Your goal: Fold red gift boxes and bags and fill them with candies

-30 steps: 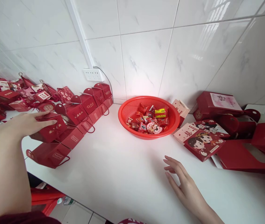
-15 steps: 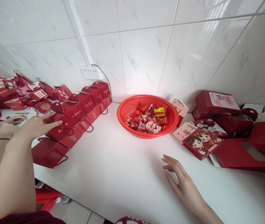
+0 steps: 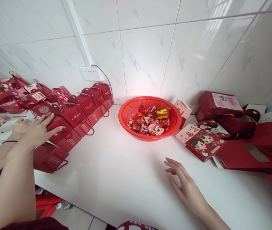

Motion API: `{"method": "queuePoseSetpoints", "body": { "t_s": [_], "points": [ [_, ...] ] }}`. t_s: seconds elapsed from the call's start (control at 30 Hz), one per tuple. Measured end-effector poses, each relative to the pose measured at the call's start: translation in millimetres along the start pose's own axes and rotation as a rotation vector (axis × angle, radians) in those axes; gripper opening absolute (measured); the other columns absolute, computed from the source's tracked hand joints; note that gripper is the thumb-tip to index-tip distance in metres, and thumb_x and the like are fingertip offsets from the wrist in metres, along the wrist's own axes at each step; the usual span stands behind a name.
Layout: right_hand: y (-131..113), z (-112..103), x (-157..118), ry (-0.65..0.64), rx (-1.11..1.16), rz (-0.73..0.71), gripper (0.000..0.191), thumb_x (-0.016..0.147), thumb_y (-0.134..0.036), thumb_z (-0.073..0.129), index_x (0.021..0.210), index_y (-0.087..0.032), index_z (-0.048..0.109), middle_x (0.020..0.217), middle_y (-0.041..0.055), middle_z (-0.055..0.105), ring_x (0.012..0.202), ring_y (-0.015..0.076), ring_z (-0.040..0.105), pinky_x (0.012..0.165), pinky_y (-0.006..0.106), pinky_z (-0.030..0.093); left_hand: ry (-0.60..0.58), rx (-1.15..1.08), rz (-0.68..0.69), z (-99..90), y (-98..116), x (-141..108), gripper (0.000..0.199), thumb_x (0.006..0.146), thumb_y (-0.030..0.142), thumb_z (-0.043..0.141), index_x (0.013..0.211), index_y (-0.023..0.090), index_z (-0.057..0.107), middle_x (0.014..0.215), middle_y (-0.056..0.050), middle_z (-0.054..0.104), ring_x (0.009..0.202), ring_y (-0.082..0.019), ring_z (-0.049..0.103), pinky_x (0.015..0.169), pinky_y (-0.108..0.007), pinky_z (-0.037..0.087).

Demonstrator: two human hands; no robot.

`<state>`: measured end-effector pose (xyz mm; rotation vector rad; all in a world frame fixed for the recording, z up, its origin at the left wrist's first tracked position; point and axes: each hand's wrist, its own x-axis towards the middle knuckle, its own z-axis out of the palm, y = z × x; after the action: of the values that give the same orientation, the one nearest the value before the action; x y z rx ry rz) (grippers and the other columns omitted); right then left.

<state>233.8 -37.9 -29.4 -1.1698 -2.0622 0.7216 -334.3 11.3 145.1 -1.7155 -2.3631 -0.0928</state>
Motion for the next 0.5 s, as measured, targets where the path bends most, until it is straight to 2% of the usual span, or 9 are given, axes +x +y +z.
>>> {"method": "queuePoseSetpoints", "body": {
  "t_s": [0.1,0.17,0.33,0.47,0.5],
  "points": [
    [-0.3,0.4,0.8,0.004,-0.006,-0.007,0.035,0.102,-0.024,0.040,0.136,-0.029,0.042,0.144,0.0123,0.044,0.101,0.0177,0.067,0.088,0.037,0.059,0.012,0.116,-0.047,-4.4,3.9,-3.1,0.092,0.089,0.071,0.041,0.153,0.006,0.030,0.154,-0.024,0.036,0.141,-0.043,0.034,0.115,-0.056,0.023],
    [-0.2,0.5,0.8,0.002,-0.007,-0.010,0.035,0.102,-0.024,0.040,0.136,-0.029,0.042,0.144,0.0123,0.044,0.102,0.0180,0.067,0.088,0.037,0.059,0.011,0.112,-0.104,-10.7,7.2,-3.4,0.096,0.086,0.076,0.041,0.154,0.009,0.030,0.153,-0.022,0.039,0.140,-0.043,0.036,0.114,-0.058,0.026],
    [0.3,0.6,0.1,0.000,-0.001,-0.009,0.036,0.102,-0.023,0.039,0.137,-0.029,0.041,0.144,0.0119,0.044,0.102,0.0176,0.066,0.089,0.037,0.058,0.051,0.029,-0.130,-23.5,1.3,9.9,0.095,0.088,0.077,0.039,0.156,0.014,0.022,0.160,-0.018,0.029,0.144,-0.041,0.031,0.112,-0.064,0.027],
    [-0.1,1.5,0.6,-0.013,0.012,0.004,0.036,0.102,-0.023,0.039,0.137,-0.030,0.041,0.146,0.0112,0.042,0.104,0.0170,0.065,0.089,0.036,0.058,-0.008,-0.029,-0.129,-18.1,-12.6,36.1,0.112,0.078,0.083,0.050,0.155,0.006,0.021,0.157,-0.023,0.033,0.140,-0.044,0.037,0.109,-0.061,0.035],
    [-0.1,1.7,0.7,-0.016,0.016,0.007,0.035,0.103,-0.024,0.039,0.137,-0.030,0.041,0.146,0.0111,0.042,0.104,0.0169,0.065,0.089,0.036,0.058,0.038,-0.079,-0.116,-14.8,-15.1,43.3,0.118,0.072,0.085,0.055,0.151,0.001,0.029,0.152,-0.025,0.040,0.135,-0.045,0.044,0.106,-0.060,0.039]
  ]
}}
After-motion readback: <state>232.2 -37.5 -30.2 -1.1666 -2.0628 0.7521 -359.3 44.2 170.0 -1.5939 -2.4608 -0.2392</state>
